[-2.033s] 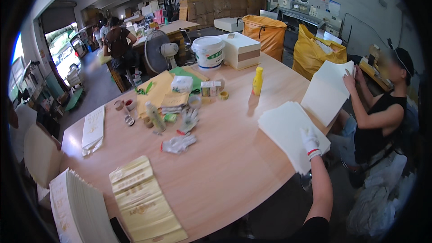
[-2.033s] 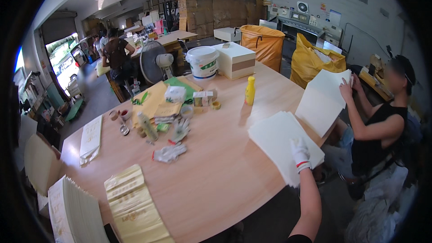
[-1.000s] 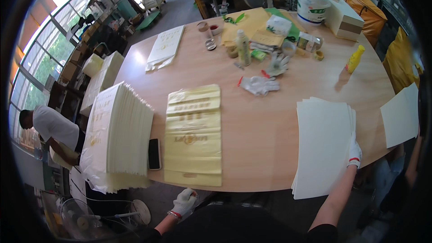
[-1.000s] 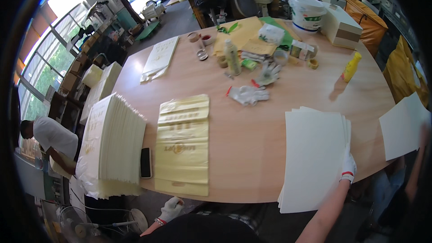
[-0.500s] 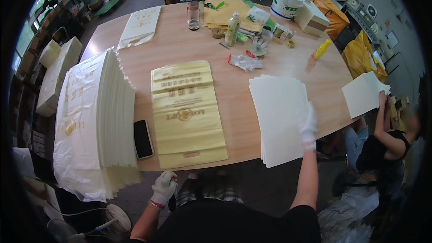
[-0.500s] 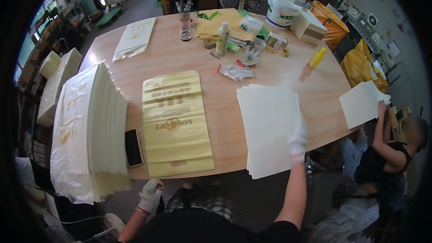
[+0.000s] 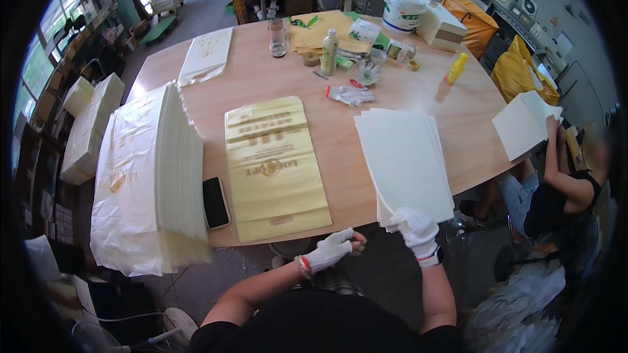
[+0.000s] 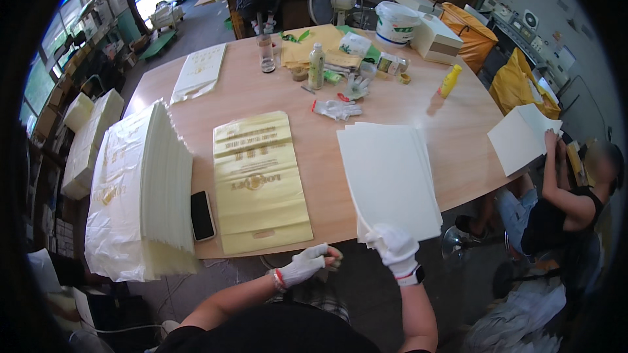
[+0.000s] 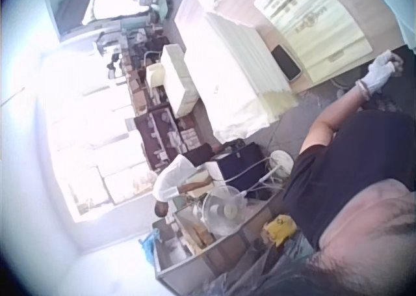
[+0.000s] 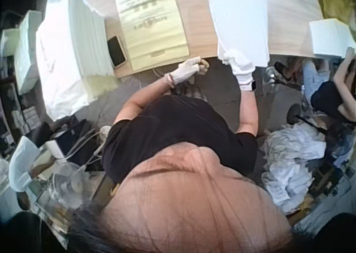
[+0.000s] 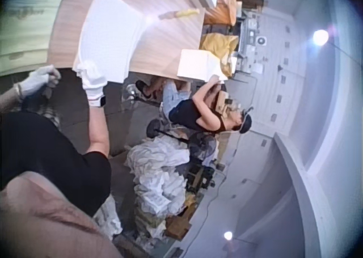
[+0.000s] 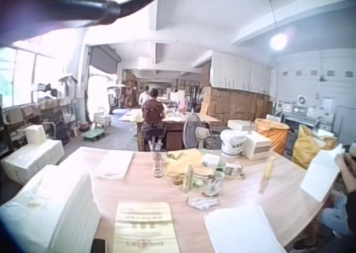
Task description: The person places white rectangular sheets into translucent plastic bags on a table. They handle the sheets and bags by hand, folding the sheets and inserting them into the packaging. Other people are visible in the background working at the same table.
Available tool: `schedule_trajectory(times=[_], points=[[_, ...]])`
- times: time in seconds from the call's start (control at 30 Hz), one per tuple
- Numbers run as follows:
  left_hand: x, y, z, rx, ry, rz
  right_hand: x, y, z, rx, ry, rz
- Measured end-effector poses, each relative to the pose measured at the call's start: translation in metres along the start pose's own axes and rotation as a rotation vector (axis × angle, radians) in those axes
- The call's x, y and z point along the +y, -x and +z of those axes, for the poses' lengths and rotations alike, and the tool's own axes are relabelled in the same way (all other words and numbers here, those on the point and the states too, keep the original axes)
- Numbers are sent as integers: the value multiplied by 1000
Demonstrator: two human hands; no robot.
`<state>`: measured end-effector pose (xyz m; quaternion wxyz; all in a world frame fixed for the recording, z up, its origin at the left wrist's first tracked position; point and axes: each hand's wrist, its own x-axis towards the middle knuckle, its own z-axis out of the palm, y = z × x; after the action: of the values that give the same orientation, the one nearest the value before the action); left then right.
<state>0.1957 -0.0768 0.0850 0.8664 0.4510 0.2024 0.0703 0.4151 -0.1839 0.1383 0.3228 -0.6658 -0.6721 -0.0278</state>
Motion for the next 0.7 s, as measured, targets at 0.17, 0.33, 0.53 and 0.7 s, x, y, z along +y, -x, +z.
schedule_trajectory(times=[0.17, 0.33, 0.53, 0.7], points=[[-11, -8, -12, -194, 164, -201, -37, 21, 25, -128, -121, 132], [13, 12, -30, -206, 621, -337, -109, 8, 27, -149, 93, -189], [47, 59, -57, -170, 241, -46, -72, 84, 33, 220, -46, 716], [87, 87, -45, 38, -1155, -194, -108, 86, 92, 371, -1467, 1058]])
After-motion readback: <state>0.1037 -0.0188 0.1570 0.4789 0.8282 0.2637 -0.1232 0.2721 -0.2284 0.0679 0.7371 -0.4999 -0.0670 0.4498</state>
